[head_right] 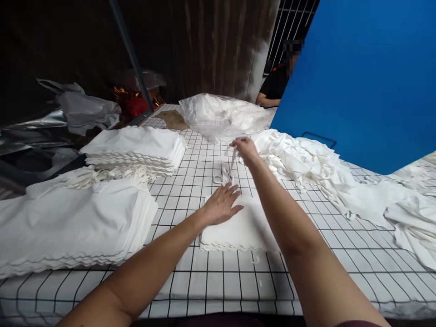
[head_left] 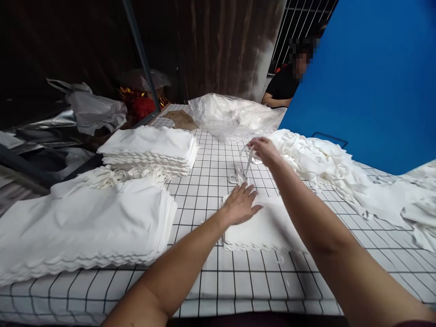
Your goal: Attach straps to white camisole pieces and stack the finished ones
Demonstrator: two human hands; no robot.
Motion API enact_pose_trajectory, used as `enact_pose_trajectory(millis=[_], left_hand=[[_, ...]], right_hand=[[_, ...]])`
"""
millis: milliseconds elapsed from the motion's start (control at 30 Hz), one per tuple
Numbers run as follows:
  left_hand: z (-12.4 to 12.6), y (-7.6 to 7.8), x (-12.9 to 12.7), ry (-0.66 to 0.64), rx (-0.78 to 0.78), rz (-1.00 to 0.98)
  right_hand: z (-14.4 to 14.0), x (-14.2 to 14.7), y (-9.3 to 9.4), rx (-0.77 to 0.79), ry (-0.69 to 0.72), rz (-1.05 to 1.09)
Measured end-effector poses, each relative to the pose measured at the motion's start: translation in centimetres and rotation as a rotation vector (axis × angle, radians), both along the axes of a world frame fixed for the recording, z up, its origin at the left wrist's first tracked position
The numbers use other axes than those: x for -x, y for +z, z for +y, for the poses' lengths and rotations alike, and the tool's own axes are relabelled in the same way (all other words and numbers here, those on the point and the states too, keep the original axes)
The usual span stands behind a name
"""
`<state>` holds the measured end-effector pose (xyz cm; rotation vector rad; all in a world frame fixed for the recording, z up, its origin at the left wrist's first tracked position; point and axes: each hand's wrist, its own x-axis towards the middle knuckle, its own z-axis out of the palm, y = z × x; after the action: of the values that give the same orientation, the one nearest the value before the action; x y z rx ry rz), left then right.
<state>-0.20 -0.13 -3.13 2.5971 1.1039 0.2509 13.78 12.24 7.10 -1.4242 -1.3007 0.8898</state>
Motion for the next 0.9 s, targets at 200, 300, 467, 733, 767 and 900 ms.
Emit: enact_pose_trajectory(millis=[200, 300, 467, 733, 767, 900], left_hand=[[0.4, -0.5, -0.1, 0.007, 0.02, -0.052], [0.4, -0.3, -0.2, 0.01, 0.031, -0.066], [0.0, 0.4, -0.1, 0.001, 0.0, -0.062], [-0.1, 0.7, 0.3, -0.024, -0.042, -0.147], [0.1, 0.6, 0.4, -0.014, -0.052, -0.222], [1.5, 0.1, 0.7, 0.151, 0.041, -0.653]], right_hand=[[-15.5, -8.8, 3.1, -0.078, 0.488, -0.172], [-19.7, -10.2, 1.7, 0.149, 0.591, -0.493], [-16.0, -7.1, -3.0, 0.114, 0.243, -0.581], [-10.2, -4.0, -7.6, 0.31, 0.267, -0.455], [-10.1, -4.1, -7.7, 0.338, 0.299, -0.41], [-9.5, -4.6, -7.4, 0.388, 0.324, -0.339]])
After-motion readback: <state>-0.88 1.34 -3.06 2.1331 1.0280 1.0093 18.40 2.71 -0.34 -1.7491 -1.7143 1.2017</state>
